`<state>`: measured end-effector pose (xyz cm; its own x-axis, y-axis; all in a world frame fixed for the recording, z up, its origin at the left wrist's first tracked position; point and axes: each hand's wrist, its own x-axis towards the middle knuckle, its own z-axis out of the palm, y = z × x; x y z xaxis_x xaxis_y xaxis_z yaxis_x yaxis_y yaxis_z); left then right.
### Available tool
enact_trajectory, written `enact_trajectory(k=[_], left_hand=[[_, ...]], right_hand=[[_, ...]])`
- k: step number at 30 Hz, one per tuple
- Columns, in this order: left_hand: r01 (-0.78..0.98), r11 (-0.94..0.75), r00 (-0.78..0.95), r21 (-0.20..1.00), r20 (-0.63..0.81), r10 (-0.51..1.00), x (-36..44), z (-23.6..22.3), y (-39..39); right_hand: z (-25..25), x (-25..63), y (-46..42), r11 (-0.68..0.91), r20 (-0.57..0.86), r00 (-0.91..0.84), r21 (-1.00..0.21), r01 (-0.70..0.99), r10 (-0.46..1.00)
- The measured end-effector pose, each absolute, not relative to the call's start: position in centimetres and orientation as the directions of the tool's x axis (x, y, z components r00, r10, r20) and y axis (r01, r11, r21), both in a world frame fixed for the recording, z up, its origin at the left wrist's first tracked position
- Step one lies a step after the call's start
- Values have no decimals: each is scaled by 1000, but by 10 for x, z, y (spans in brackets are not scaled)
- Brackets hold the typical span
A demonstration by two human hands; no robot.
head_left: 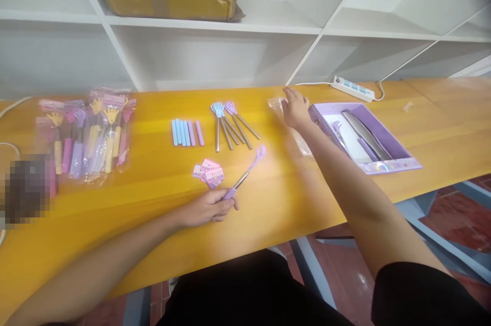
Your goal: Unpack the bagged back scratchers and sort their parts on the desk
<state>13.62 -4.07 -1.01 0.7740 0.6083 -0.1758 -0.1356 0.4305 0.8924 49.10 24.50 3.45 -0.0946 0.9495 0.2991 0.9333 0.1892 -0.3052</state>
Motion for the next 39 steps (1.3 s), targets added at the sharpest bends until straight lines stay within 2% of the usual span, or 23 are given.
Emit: enact_trajectory(k=[2, 4, 6, 8, 10, 13, 19, 35, 39], left_hand=[[-187, 429, 761, 884, -146, 633, 138, -14, -40], [-207, 419, 745, 884, -135, 653, 139, -16, -40], [-209, 403, 730, 891, -132, 671, 139, -15, -40], [-208, 380, 724, 901, -120, 679, 140, -14, -39], [-225, 353, 724, 908, -87, 684, 142, -12, -40], [-236, 322, 716, 917, -60, 695, 144, -9, -45], [-184, 300, 723, 936, -78, 686, 147, 6, -62], [-375, 447, 800, 812, 39, 599, 159, 44, -83], [-409, 500, 800, 763, 37, 598, 161, 32, -94]], right_hand=[[54, 470, 209, 232, 378, -20, -524, 819, 925], [64, 444, 158, 236, 235, -81, -773, 589, 969], [64, 417, 99, 131, -27, -408, -926, 355, 912], [55, 390, 45, -13, -139, -602, -978, 208, 786], [43, 367, 6, -91, -117, -627, -993, 74, 770], [32, 345, -21, -98, -67, -519, -995, -32, 852], [51, 347, -34, -1, 12, -347, -999, -37, 938], [105, 363, -42, 175, 186, -358, -983, -63, 915], [127, 364, -14, 247, 271, -179, -958, -147, 946]])
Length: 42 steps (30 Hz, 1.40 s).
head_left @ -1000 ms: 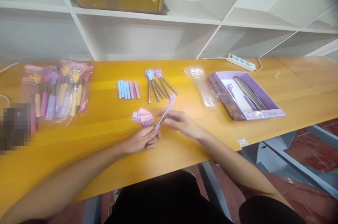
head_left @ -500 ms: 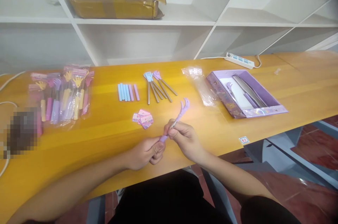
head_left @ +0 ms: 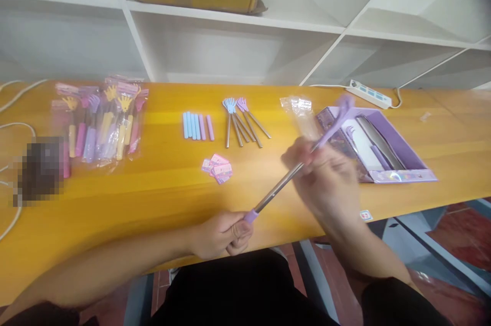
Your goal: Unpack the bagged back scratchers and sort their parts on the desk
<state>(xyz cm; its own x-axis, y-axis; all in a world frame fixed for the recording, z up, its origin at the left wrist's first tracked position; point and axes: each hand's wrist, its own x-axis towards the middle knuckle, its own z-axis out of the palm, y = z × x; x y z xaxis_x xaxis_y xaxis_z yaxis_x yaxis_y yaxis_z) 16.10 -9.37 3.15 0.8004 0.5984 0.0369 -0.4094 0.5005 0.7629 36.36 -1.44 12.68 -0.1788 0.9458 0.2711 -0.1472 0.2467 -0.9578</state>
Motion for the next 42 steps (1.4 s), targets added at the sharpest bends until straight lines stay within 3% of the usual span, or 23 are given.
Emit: enact_trajectory(k=[3, 8, 16, 21, 26, 34, 39, 42], left_hand=[[-419, 537, 804, 732, 23, 594, 163, 25, -99], [-355, 516, 824, 779, -1, 567, 160, 24, -89], [-247, 426, 784, 871, -79, 616, 152, 10, -77], [-276, 375, 746, 885, -50, 664, 153, 2, -74], [-303, 346, 721, 888, -24, 693, 151, -4, -68], [-385, 512, 771, 768, -38, 636, 165, 13, -71], [-378, 527, 779, 761, -45, 625, 173, 24, -74], [-317, 530, 792, 787, -88, 604, 172, 20, -89]], right_hand=[[134, 369, -1, 246, 264, -103, -956, -162, 959], [128, 378, 1, 164, 211, -282, -970, -180, 936], [117, 382, 7, 179, 200, -98, -965, -191, 975], [70, 366, -28, -62, -28, -290, -992, -108, 956], [52, 354, -35, -175, -108, -468, -979, -103, 877], [54, 352, -40, -165, -111, -260, -967, -195, 959], [64, 354, -40, -104, -50, -212, -962, -254, 976], [86, 391, -13, -25, -3, -91, -969, -246, 996]])
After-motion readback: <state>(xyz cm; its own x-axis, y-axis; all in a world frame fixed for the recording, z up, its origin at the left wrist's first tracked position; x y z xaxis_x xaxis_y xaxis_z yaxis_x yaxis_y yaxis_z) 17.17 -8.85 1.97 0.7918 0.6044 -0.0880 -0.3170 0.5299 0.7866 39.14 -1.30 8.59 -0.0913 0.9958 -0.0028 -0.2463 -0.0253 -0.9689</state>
